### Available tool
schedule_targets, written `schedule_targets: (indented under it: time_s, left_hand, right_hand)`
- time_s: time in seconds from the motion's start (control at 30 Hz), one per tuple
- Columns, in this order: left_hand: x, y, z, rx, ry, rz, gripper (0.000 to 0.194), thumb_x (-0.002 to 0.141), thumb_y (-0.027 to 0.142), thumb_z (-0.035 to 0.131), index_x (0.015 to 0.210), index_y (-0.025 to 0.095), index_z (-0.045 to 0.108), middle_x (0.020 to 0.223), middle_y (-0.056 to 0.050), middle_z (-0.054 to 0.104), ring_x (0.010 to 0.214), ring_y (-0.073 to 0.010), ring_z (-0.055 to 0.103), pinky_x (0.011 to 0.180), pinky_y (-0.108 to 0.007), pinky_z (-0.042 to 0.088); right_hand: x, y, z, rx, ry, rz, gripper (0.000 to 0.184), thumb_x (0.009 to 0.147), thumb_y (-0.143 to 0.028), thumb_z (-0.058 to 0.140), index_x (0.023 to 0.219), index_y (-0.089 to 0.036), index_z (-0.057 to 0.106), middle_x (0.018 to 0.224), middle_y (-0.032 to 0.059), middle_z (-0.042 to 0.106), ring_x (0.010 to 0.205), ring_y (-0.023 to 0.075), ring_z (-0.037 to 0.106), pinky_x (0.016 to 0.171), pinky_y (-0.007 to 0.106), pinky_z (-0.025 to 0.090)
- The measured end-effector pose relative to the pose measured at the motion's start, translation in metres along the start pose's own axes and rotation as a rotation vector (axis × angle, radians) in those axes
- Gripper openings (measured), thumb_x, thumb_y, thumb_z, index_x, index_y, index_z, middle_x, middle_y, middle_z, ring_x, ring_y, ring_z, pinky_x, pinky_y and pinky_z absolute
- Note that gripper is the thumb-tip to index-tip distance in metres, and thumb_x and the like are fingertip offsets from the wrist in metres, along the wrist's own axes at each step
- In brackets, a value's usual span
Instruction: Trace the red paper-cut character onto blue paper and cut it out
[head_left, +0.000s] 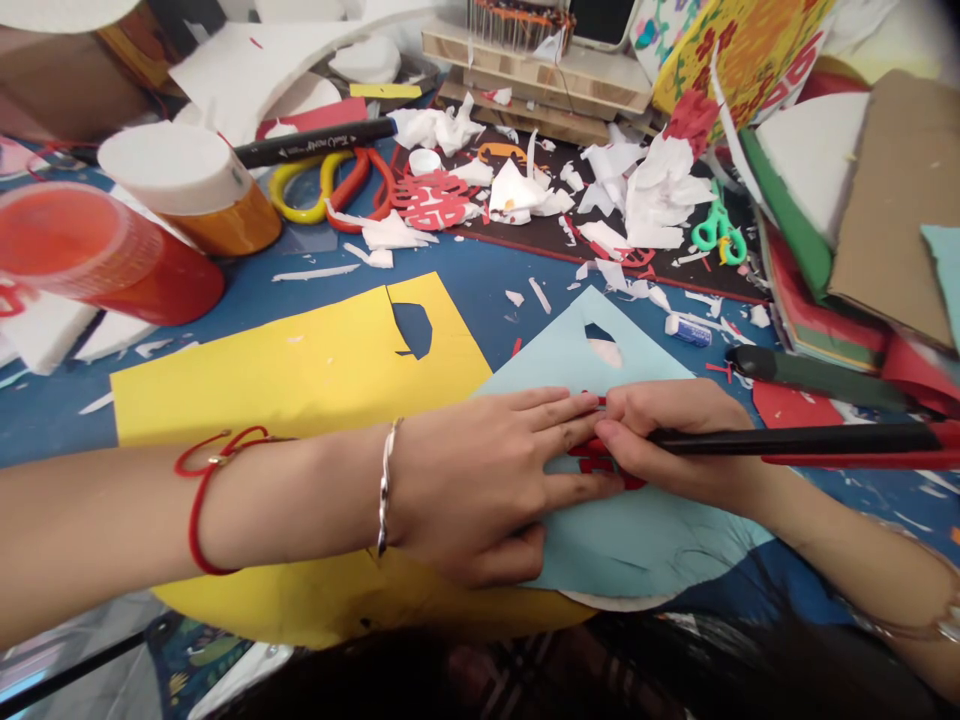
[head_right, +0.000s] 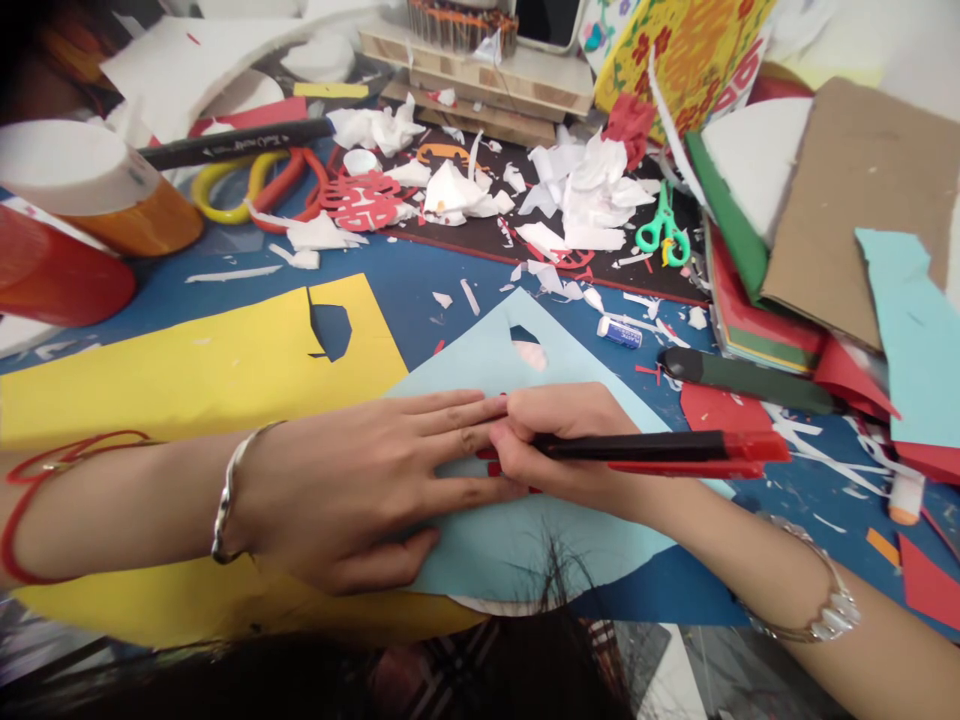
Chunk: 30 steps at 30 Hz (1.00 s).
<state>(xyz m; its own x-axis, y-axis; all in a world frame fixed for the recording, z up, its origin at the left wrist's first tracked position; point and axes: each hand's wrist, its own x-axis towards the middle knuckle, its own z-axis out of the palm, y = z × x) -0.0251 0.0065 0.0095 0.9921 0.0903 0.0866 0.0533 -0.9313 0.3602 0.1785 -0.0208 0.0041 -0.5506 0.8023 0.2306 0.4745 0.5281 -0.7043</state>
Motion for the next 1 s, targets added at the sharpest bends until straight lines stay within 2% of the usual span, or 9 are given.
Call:
schedule_targets:
  time_s: [0.17, 0.73, 1.0]
  left_hand:
    - [-0.0008, 0.0006, 0.0009, 0.032, 0.005, 0.001, 0.060, 0.076, 0.028, 0.050, 0.133, 0.008, 0.044, 0.130, -0.021, 0.048, 0.130, -0.0359, 0.032, 0.112, -0.043, 0.022]
    - [-0.0005, 0.0004, 0.0002, 0.045, -0.008, 0.004, 0.059, 0.078, 0.029, 0.049, 0.132, 0.005, 0.045, 0.134, -0.022, 0.044, 0.129, -0.0345, 0.035, 0.112, -0.043, 0.021]
    - [0.0009, 0.0009, -0.0004, 0.049, -0.014, 0.001, 0.059, 0.077, 0.029, 0.049, 0.131, 0.005, 0.045, 0.134, -0.022, 0.043, 0.128, -0.0343, 0.036, 0.112, -0.043, 0.020]
  right_hand:
    - [-0.0003, -0.0011, 0.0010, -0.041, -0.017, -0.002, 0.033, 0.082, -0.013, 0.048, 0.051, -0.017, 0.040, 0.049, -0.0024, 0.052, 0.045, 0.0063, 0.046, 0.043, 0.020, 0.033]
    - [0.0006, -0.0019, 0.0023, -0.073, -0.059, -0.056, 0.032, 0.085, -0.016, 0.048, 0.053, -0.017, 0.047, 0.053, 0.0017, 0.059, 0.049, 0.0102, 0.053, 0.045, 0.023, 0.035]
    - [0.0012, -0.0011, 0.0015, -0.120, -0.041, -0.089, 0.031, 0.084, -0.016, 0.049, 0.053, -0.018, 0.046, 0.053, -0.0001, 0.058, 0.048, 0.0097, 0.053, 0.045, 0.023, 0.035]
